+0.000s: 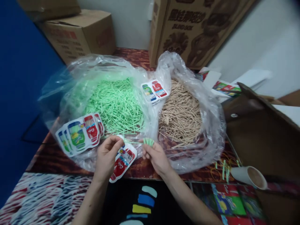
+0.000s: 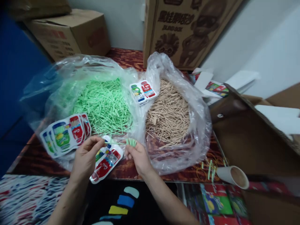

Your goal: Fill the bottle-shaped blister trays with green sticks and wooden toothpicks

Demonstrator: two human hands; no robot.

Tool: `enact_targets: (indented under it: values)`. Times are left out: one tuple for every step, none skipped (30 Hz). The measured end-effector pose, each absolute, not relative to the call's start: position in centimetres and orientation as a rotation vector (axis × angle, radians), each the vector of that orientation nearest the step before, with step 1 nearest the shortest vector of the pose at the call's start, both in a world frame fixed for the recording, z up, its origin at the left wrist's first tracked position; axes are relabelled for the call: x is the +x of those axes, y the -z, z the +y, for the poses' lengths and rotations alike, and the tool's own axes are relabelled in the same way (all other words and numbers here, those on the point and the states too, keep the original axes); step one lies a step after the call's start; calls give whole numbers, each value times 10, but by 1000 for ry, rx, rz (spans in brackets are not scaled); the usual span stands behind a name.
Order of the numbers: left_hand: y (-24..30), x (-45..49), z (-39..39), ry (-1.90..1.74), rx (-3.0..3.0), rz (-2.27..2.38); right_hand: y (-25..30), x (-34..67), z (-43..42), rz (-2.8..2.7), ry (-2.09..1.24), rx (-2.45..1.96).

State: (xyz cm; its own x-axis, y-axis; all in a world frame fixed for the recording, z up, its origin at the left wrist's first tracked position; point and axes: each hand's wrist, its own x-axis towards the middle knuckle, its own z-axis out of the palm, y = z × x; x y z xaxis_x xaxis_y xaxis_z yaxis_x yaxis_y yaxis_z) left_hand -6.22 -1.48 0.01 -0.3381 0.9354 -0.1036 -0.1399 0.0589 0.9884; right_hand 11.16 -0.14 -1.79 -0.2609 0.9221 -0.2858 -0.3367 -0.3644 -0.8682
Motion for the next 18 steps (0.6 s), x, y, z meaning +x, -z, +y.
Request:
enact_targets:
  values:
    - [1,-57,-16,-1431,873,1381,18,115,-4,-947,-1734,-1070]
    - [1,-52,-16,-1406,884,1369,18,120,-6,-1008,-1699,-1105]
    - [1,-48,-17,-1375,900,1359,18,127,-9,-1042,-1664,-1143]
    - [0,-46,-18,-1344,917,1353,17,138,-13,-1053,-1624,-1187]
    - [-2,-45,-18,-1316,935,1349,14,152,-17,-1045,-1564,-1240]
    - [-3,-45,-18,-1291,953,1350,10,169,-21,-1033,-1463,-1321]
    - [-4,-47,-18,-1265,968,1360,3,189,-25,-1050,-1305,-1407]
    - [-4,-50,-18,-1239,976,1383,-6,212,-29,-1075,-1088,-1503]
    - [-4,-54,-18,-1211,974,1416,-15,236,-32,-1096,-826,-1617]
    - [-3,-58,-18,-1181,965,1456,-26,261,-35,-1135,-569,-1744]
    - [-1,-62,-18,-1151,951,1494,-37,285,-37,-1171,-328,-1896]
    - [0,-65,-18,-1125,936,1526,-46,307,-38,-1168,-94,-2077]
    - [2,-67,-18,-1109,923,1548,-55,325,-38,-1168,78,-2280]
    - [3,-68,-19,-1098,914,1561,-62,340,-36,-1145,200,-2483]
    - [3,-69,-20,-1090,909,1566,-66,351,-33,-1116,267,-2660]
    - [3,-69,-21,-1085,907,1567,-69,359,-30,-1085,319,-2787]
    - [3,-69,-22,-1082,907,1570,-69,365,-26,-1066,333,-2885]
    - [3,-70,-23,-1083,907,1576,-69,368,-23,-1075,318,-2943]
